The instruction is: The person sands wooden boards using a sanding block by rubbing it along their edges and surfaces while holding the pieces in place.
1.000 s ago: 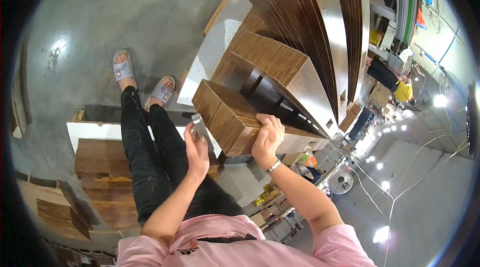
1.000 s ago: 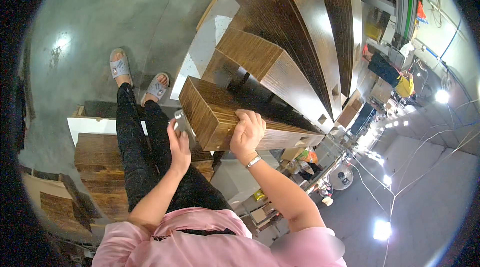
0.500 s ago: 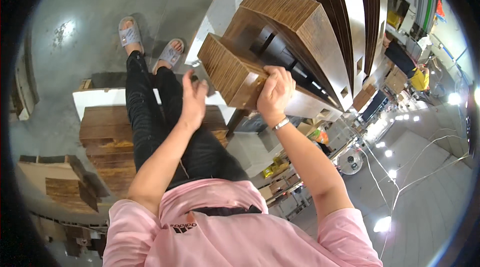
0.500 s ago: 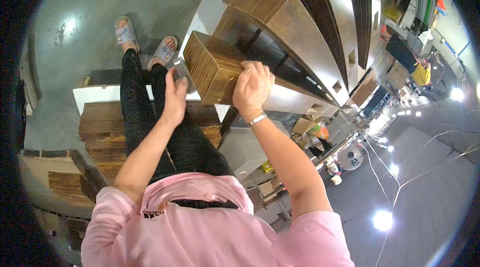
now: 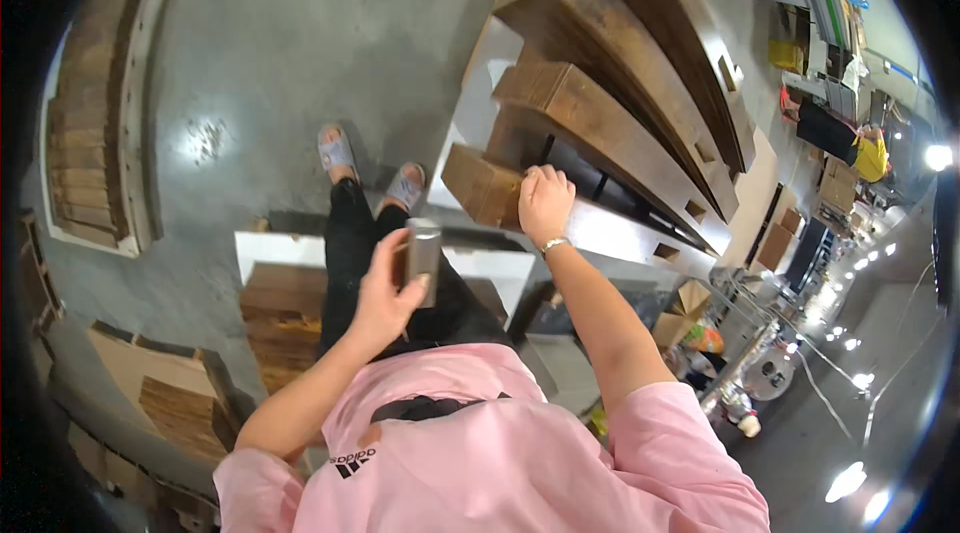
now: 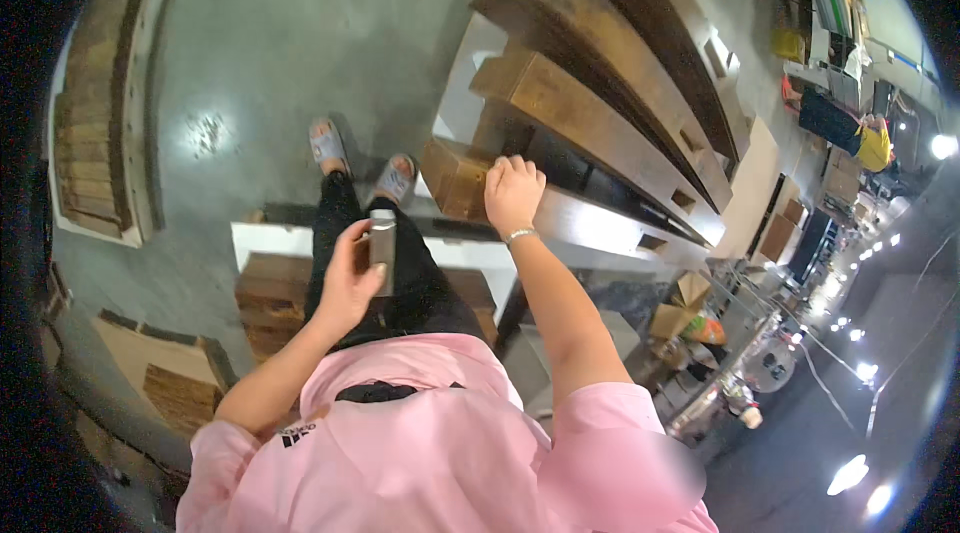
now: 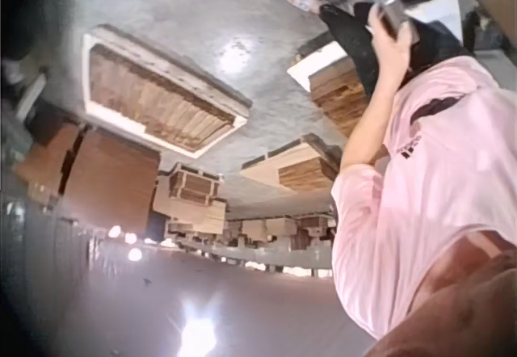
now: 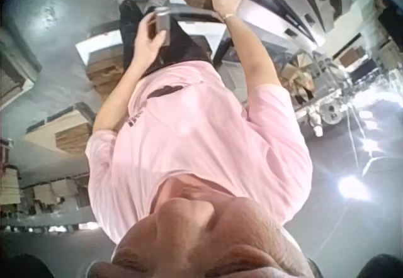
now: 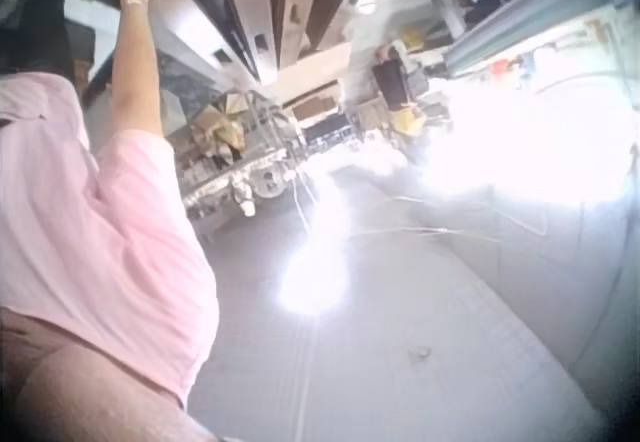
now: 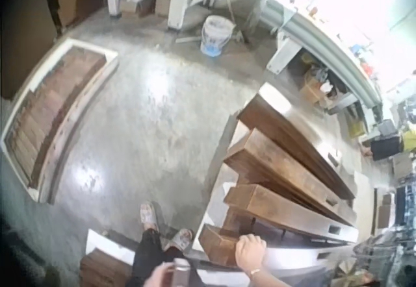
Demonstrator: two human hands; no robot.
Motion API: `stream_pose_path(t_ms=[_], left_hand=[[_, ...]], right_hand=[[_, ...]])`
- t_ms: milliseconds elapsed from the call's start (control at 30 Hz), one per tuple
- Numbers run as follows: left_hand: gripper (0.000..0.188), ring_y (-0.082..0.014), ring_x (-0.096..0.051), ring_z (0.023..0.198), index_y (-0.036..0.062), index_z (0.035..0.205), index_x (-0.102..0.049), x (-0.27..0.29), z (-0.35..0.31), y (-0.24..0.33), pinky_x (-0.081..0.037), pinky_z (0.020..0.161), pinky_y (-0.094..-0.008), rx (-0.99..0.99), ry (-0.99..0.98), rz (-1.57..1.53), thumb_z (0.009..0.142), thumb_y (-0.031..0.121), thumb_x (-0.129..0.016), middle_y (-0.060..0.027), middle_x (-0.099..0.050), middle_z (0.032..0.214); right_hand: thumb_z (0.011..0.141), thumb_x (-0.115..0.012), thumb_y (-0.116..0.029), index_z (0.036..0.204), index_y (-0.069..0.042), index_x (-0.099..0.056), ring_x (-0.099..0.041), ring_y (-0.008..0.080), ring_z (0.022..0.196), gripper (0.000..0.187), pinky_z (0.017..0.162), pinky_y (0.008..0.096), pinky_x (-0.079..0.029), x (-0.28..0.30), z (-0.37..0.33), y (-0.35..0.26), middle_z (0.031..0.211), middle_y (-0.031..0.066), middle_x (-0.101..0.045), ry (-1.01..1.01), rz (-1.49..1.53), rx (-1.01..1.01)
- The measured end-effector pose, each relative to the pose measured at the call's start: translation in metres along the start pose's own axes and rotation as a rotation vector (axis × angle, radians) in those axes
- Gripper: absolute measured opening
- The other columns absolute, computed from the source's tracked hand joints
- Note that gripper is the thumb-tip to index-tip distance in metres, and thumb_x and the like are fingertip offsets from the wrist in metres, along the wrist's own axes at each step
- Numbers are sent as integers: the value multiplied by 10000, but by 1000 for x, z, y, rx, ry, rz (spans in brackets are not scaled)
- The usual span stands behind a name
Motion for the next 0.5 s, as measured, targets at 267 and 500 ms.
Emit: stream_pose_path(t_ms=[267,500], left_hand=[[551,-226,-563,1139,26,1428,-362,125,-54,30,-438,991,-334,-55,271,153,905,-9,-530,-157,-533,1306],[485,-160,-617,795,48,1370,-452,161,-44,61,-517,678,-303,-78,191,714,919,124,-613,-111,-637,969]], right_hand=[[724,-630,-174,894,-46,-650,-579,313,1015,213,883,447,-460,86,-40,-117,1075,149,-600,36,304,545],[799,-593,-195,940,-23,-685,-654,350,947,241,808,463,-521,46,-124,-75,1002,202,-652,-483,416,151]])
Point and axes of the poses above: each hand's wrist, its own z-axis towards the middle knuckle, its own x-axis out of the back of the hand, y = z × x, the point moved 7 cm from there along z, towards the middle knuckle
